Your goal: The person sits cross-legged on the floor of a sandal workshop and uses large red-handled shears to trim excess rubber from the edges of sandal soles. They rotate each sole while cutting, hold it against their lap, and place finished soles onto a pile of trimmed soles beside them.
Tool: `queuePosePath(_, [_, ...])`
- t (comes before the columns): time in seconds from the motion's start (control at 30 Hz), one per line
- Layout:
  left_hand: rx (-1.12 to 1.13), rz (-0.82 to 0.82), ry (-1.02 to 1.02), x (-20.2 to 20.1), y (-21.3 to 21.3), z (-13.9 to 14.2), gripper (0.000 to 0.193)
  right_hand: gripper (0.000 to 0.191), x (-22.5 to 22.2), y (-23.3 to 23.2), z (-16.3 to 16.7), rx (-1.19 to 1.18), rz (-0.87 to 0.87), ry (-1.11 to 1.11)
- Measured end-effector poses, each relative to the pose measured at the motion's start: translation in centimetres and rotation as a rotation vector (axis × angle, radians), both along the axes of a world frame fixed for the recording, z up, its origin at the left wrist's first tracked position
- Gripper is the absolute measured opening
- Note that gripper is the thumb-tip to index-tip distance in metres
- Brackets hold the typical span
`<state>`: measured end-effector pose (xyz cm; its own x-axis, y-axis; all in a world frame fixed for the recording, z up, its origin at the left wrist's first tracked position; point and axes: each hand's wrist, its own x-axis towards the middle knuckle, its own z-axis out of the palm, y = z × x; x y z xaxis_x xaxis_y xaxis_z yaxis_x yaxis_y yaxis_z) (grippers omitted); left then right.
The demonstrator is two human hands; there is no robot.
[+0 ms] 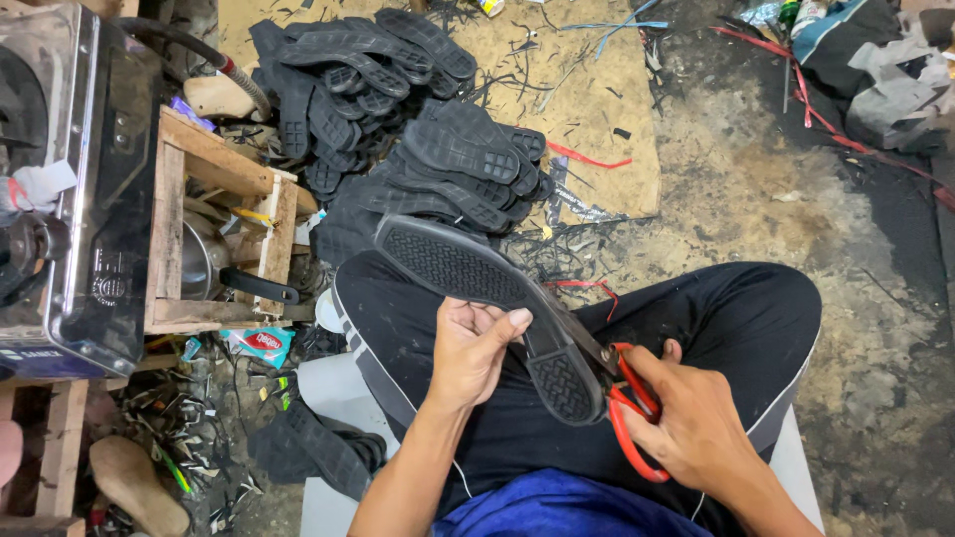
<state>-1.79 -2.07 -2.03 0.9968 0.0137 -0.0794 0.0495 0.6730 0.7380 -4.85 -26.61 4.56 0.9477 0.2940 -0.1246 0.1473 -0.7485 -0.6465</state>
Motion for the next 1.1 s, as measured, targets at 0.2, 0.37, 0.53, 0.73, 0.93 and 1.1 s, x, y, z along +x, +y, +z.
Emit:
queuePosePath(0.2, [-0.008, -0.019, -0.015, 0.0, 0.6, 0.5, 0.033, 0.041, -0.1, -0.2, -0.5, -0.026, -0.031, 0.164])
queuePosePath(0.37, [-0.084, -0.010, 0.021, 0.1, 0.8, 1.0, 0.033, 0.040, 0.4, -0.8, 0.0, 0.115, 0.013, 0.107])
queuePosePath(0.53, [-0.107, -0.022, 0.014, 0.0, 0.9, 0.5, 0.030, 0.047, 0.1, -0.6, 0.5, 0.043, 0.054, 0.145])
queuePosePath(0.73, [-0.086, -0.067, 0.023, -0.3, 0.5, 0.6, 0.031, 0.039, 0.1, -0.1, -0.2, -0.015, 0.026, 0.034])
queuePosePath(0.93, [-0.157, -0.080, 0.054, -0.3, 0.3, 1.5, 0.030, 0.031, 0.1, -0.2, -1.0, 0.074, -0.087, 0.269])
queuePosePath(1.1, [-0.205, -0.066, 0.047, -0.1, 0.6, 1.1, 0.030, 0.040, 0.1, -0.4, -0.7, 0.152, -0.019, 0.178])
